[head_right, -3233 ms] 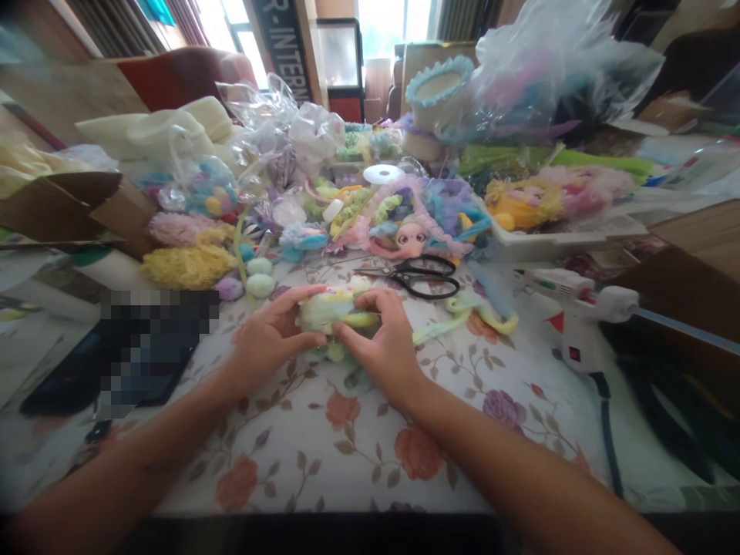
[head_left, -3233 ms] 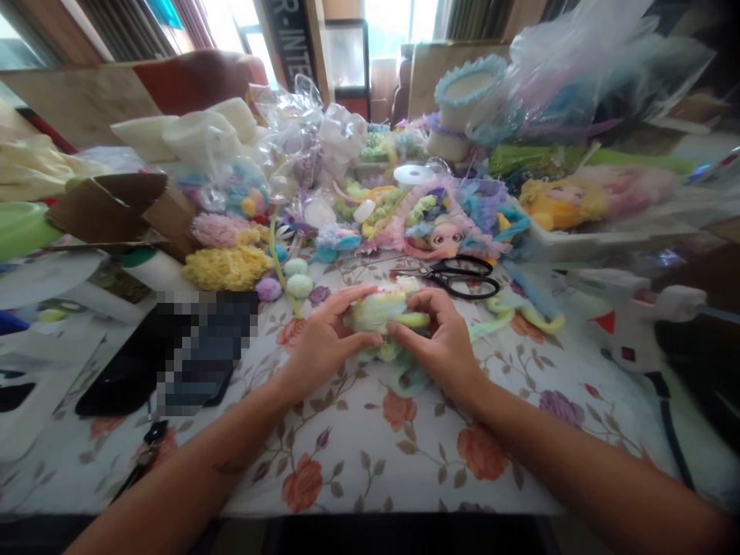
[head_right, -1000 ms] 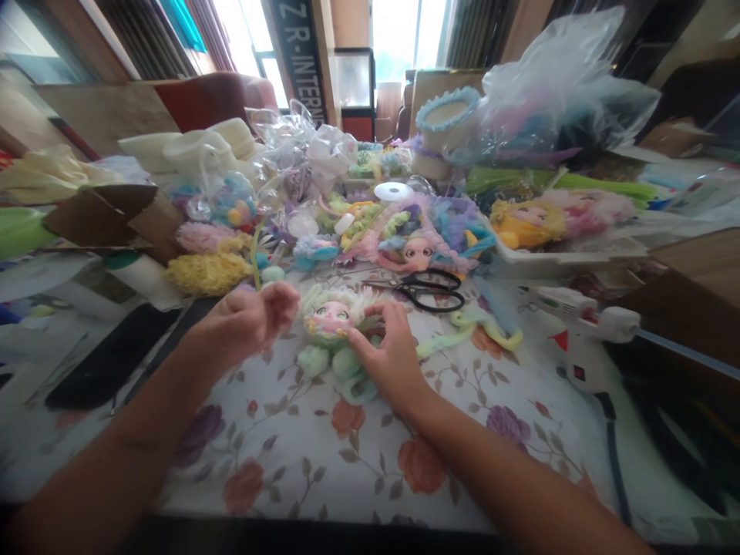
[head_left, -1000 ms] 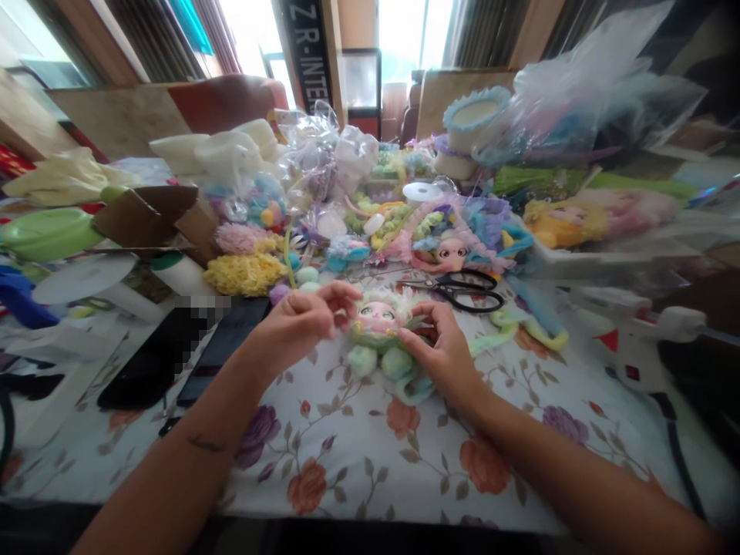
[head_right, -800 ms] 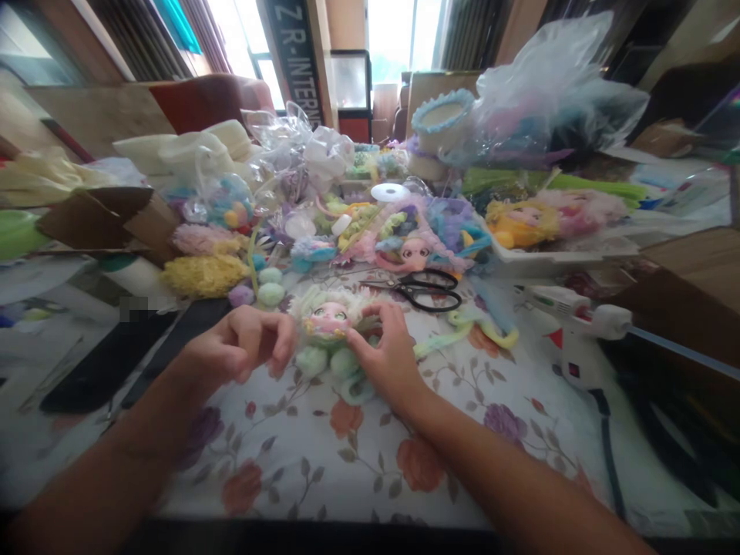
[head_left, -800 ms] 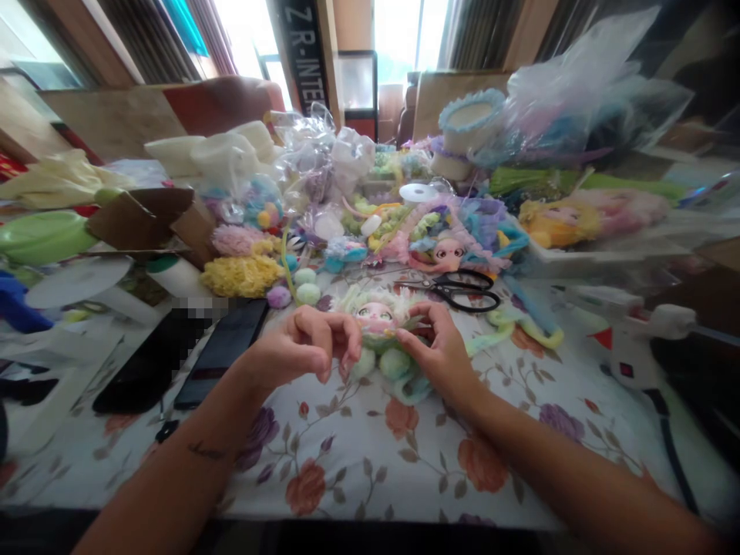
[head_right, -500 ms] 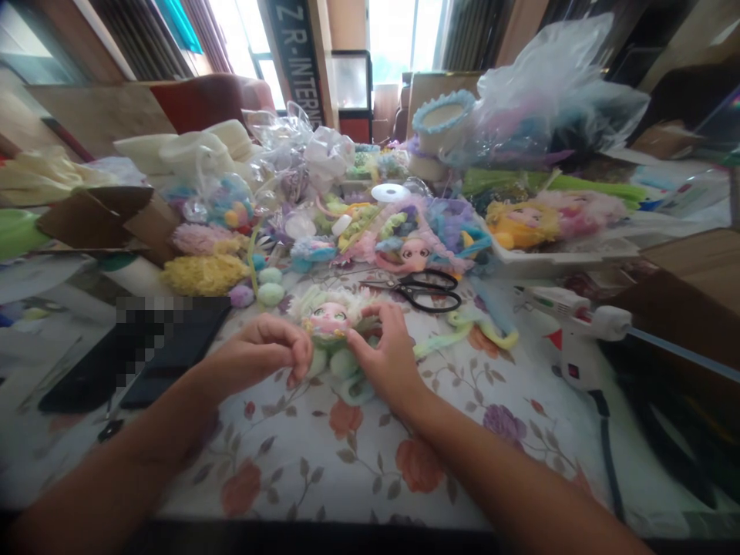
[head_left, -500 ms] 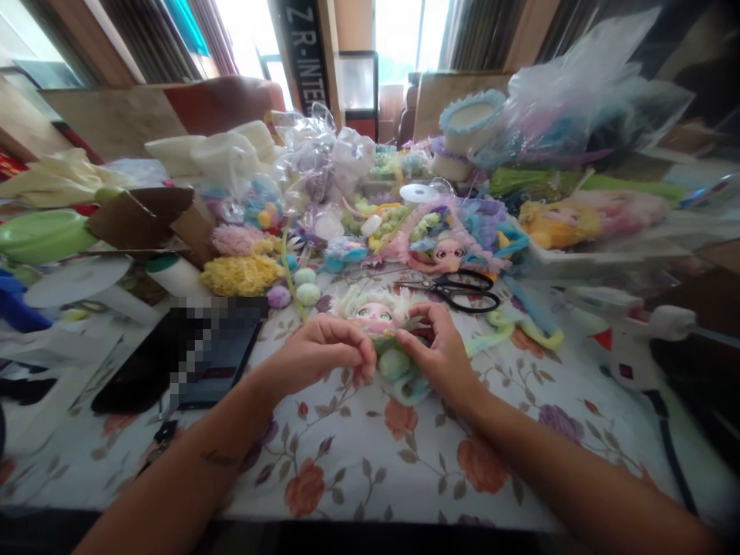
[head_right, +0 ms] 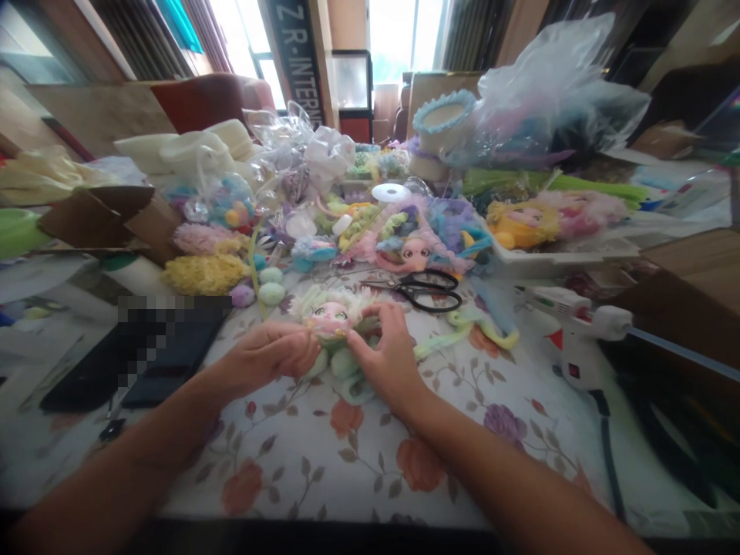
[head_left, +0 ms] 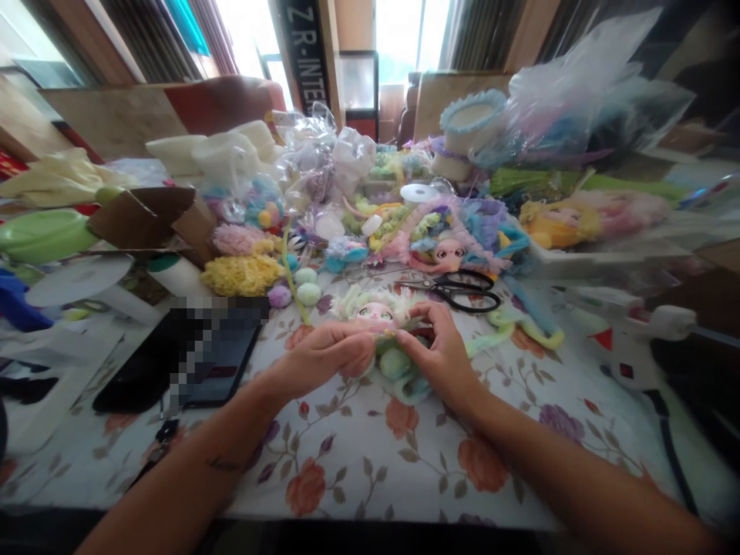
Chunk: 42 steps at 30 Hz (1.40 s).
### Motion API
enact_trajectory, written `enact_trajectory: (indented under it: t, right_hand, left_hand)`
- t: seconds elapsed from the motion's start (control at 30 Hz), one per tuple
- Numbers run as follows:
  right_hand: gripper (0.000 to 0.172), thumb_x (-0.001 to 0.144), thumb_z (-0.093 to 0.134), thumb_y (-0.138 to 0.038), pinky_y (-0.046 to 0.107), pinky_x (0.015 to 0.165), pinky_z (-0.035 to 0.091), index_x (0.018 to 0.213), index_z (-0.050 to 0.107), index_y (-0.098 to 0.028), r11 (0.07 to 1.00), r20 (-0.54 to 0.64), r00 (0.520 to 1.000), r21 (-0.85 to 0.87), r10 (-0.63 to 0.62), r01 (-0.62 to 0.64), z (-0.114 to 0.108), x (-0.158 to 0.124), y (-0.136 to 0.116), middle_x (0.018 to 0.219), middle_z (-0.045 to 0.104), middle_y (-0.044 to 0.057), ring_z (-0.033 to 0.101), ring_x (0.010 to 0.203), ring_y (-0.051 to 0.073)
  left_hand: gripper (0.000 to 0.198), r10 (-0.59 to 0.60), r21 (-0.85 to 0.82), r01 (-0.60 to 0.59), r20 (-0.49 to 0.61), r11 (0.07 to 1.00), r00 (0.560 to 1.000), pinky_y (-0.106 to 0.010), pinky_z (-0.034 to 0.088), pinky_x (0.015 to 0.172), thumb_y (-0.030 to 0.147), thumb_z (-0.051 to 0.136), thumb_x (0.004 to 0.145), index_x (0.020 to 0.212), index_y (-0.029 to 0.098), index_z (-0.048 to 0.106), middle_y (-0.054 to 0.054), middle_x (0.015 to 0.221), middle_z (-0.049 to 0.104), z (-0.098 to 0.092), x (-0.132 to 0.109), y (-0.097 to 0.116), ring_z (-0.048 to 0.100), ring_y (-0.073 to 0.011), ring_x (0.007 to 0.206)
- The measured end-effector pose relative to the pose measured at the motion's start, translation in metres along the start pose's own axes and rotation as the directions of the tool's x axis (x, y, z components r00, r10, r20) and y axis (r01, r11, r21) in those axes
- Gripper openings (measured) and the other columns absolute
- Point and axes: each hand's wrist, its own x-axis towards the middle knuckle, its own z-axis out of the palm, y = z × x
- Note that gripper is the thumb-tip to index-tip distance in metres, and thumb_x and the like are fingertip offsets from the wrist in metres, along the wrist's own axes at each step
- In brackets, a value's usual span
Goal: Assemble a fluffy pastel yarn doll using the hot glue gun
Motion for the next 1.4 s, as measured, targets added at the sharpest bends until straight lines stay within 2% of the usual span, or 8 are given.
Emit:
enact_trajectory:
  t: [0.1, 0.23, 0.33, 0.47, 0.6, 0.73, 1.1, 1.4]
  right_hand:
    - [0.023, 0.079, 0.062, -0.036, 0.042, 0.082, 0.054, 0.096, 0.056, -0.022, 1.0, -0.004, 1.0, -0.007, 0.005, -0.005, 0.0, 0.001, -0.002, 0.109, 0.052, 0.009, 0.057, 0.103, 0.026]
    - [0.024, 0.078, 0.062, -0.037, 0.039, 0.082, 0.055, 0.097, 0.056, -0.021, 1.0, -0.004, 1.0, 0.012, 0.012, -0.012, 0.0, 0.002, -0.004, 0.112, 0.048, 0.01, 0.057, 0.103, 0.024]
    - [0.025, 0.079, 0.062, -0.037, 0.039, 0.082, 0.055, 0.097, 0.056, -0.021, 1.0, 0.0, 1.0, 0.005, 0.025, -0.025, 0.0, 0.002, -0.004, 0.113, 0.048, 0.009, 0.057, 0.101, 0.023]
    - [0.024, 0.079, 0.062, -0.037, 0.04, 0.084, 0.054, 0.098, 0.056, -0.022, 1.0, 0.0, 1.0, 0.007, 0.021, -0.021, -0.001, 0.001, -0.003, 0.114, 0.049, 0.009, 0.056, 0.106, 0.024]
    - [0.026, 0.079, 0.063, -0.036, 0.04, 0.085, 0.054, 0.1, 0.055, -0.022, 1.0, -0.001, 1.0, 0.004, 0.025, -0.025, 0.0, 0.001, -0.001, 0.113, 0.049, 0.008, 0.057, 0.101, 0.023]
    - [0.033, 0.079, 0.065, -0.038, 0.038, 0.079, 0.055, 0.105, 0.051, -0.023, 0.996, -0.004, 0.997, 0.047, 0.071, -0.071, 0.001, 0.001, 0.001, 0.111, 0.053, 0.008, 0.059, 0.095, 0.022]
    - [0.033, 0.082, 0.065, -0.037, 0.04, 0.084, 0.053, 0.11, 0.052, -0.024, 1.0, -0.043, 0.999, -0.011, -0.001, 0.001, 0.001, 0.003, 0.004, 0.108, 0.061, 0.007, 0.06, 0.104, 0.025]
    - [0.018, 0.086, 0.064, -0.031, 0.048, 0.099, 0.044, 0.102, 0.069, -0.024, 0.892, -0.236, 0.888, -0.327, -0.396, 0.311, -0.022, 0.013, -0.016, 0.103, 0.057, 0.008, 0.056, 0.104, 0.027]
  left_hand:
    - [0.029, -0.016, 0.042, 0.003, 0.293, 0.999, 0.956, -0.027, 0.053, 0.072, 0.04, 0.078, 0.08, 0.063, 0.018, 0.07, -0.005, 0.079, 0.066, 0.004, -0.003, 0.008, 0.063, -0.0161, 0.075]
    - [0.084, -0.25, 0.017, 0.414, 0.82, 0.91, 0.515, -0.033, 0.061, 0.063, 0.034, 0.088, 0.067, 0.143, 0.031, 0.054, -0.005, 0.105, 0.073, 0.018, -0.008, 0.008, 0.075, -0.0266, 0.089]
    - [0.043, -0.402, 0.03, 0.485, 0.604, 0.874, 0.688, -0.023, 0.05, 0.042, 0.045, 0.082, 0.073, 0.109, 0.021, 0.077, -0.001, 0.066, 0.071, 0.022, -0.01, 0.0, 0.062, -0.0142, 0.046]
    - [0.047, -0.017, 0.076, 0.007, 0.133, 0.997, 0.991, -0.022, 0.052, 0.057, 0.048, 0.062, 0.091, 0.057, 0.017, 0.07, -0.004, 0.056, 0.064, 0.004, -0.006, 0.001, 0.059, -0.0115, 0.056]
    - [0.038, 0.304, 0.438, -0.179, -0.234, 0.881, 0.923, -0.039, 0.053, 0.1, 0.027, 0.072, 0.083, 0.121, 0.026, 0.069, -0.008, 0.128, 0.068, -0.025, -0.004, 0.013, 0.064, -0.0245, 0.116]
    - [0.077, 0.249, 0.823, -0.119, -0.029, 0.555, 0.968, -0.051, 0.029, 0.122, 0.018, 0.072, 0.077, 0.149, 0.03, 0.045, -0.01, 0.157, 0.042, -0.035, -0.004, 0.011, 0.032, -0.0308, 0.15]
    - [0.088, 0.155, 0.832, -0.013, -0.088, 0.554, 0.984, -0.051, 0.031, 0.122, 0.017, 0.069, 0.075, 0.155, 0.027, 0.033, -0.013, 0.16, 0.037, -0.033, 0.007, -0.014, 0.031, -0.0326, 0.15]
    - [0.08, 0.254, 0.863, -0.174, 0.055, 0.475, 0.966, -0.058, 0.024, 0.123, 0.026, 0.071, 0.084, 0.154, 0.032, 0.033, -0.011, 0.164, 0.03, -0.022, 0.001, 0.001, 0.019, -0.0333, 0.155]
